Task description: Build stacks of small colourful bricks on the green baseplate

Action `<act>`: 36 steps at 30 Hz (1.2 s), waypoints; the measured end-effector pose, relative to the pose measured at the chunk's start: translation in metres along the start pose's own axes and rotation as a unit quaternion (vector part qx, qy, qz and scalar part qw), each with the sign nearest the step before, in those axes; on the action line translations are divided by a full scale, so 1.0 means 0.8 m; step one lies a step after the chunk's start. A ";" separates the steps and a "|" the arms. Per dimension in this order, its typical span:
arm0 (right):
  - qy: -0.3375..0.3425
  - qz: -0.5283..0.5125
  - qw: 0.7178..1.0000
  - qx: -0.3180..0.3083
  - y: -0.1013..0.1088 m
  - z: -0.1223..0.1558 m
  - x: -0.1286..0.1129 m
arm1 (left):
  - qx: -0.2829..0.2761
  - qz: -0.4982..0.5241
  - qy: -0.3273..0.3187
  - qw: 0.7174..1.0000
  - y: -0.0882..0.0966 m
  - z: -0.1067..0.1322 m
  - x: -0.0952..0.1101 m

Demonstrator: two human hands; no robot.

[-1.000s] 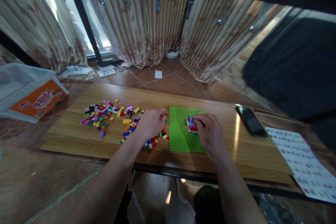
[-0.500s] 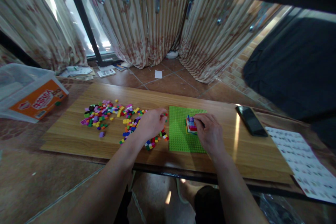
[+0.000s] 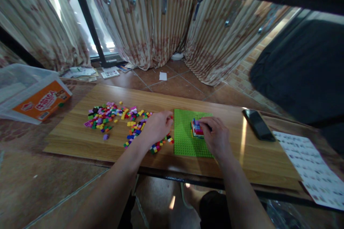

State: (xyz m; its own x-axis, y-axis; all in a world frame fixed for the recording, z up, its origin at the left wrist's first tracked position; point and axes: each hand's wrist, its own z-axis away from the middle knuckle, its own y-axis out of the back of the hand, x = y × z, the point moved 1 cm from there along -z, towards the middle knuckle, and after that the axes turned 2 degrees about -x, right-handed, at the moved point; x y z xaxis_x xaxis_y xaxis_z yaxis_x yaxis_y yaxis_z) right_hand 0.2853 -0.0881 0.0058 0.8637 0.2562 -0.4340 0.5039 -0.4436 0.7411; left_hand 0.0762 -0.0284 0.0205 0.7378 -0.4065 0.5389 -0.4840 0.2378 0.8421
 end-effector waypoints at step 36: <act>-0.022 0.134 0.991 -0.022 -0.009 -0.017 -0.023 | -0.037 -0.128 -0.121 0.984 -0.063 0.018 0.061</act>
State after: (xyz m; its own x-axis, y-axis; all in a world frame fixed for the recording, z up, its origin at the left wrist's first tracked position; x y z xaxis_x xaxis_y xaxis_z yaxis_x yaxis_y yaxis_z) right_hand 0.2660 -0.0775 0.0152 0.9658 0.0958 -0.2408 0.2577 -0.4530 0.8535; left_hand 0.1300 -0.0732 0.0038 0.6932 -0.6576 0.2951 -0.2538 0.1605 0.9538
